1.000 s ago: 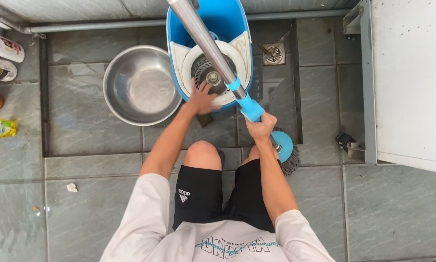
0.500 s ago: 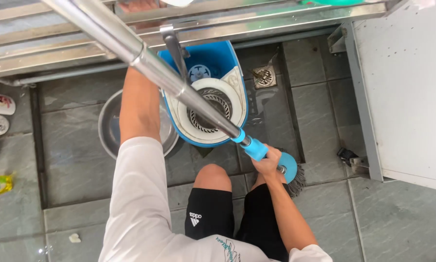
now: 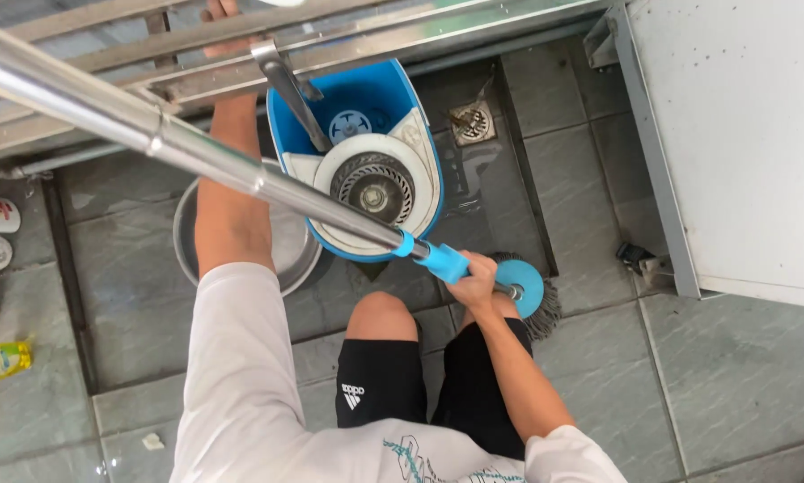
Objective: Rinsing and wringing a mop in a spinning bucket.
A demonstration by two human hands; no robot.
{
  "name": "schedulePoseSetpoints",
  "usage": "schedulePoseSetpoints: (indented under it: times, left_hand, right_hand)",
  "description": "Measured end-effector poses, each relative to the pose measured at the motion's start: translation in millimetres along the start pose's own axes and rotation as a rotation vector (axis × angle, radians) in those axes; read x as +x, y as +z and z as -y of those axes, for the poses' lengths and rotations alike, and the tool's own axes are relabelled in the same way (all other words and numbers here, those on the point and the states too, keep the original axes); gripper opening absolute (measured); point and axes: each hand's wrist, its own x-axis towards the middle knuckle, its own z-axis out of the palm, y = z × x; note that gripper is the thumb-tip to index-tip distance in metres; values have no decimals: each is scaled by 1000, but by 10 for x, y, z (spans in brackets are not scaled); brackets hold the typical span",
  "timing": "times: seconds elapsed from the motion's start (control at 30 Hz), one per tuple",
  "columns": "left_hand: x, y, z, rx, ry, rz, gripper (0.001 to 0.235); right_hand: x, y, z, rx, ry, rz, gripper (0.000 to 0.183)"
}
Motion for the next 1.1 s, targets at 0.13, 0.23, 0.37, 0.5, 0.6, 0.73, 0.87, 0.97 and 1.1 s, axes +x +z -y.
schedulePoseSetpoints:
  times: [0.13, 0.23, 0.37, 0.5, 0.6, 0.73, 0.87, 0.97, 1.1]
  left_hand:
    - [-951, 579, 319, 58, 35, 0, 74]
    - [-1688, 46, -49, -260, -491, 122, 71]
    - [-2545, -1057, -738, -1073, -992, 159, 35]
    - [-1371, -3569, -1938, -1805, -1183, 20, 83]
    - [-641, -4641, -2180, -2011, -1075, -177, 100]
    - [-470, -5278, -2259, -1947, -992, -204, 85]
    - [-218, -5577, -2629, -1822, -1057, -60, 36]
    - [-18, -5812, -2981, -1834, -1166, -24, 31]
    - [470, -6106, -3292, -1895, -1094, 6, 32]
  right_hand:
    - [-21, 61, -160, -10, -22, 26, 22]
    - [-1, 69, -127, 0, -64, 22, 24]
    - [-9, 39, 149, 44, 32, 82, 22]
    - [-528, 69, -20, -42, 202, 322, 47]
    - [-842, -83, -78, -114, 322, 480, 65]
    - [-345, -854, 1424, -112, 520, 553, 84]
    - [558, -1671, 3255, 10, 136, 346, 81]
    - [948, -1936, 4000, 83, 126, 433, 60]
    - [1274, -2389, 4495, 230, 215, 489, 36]
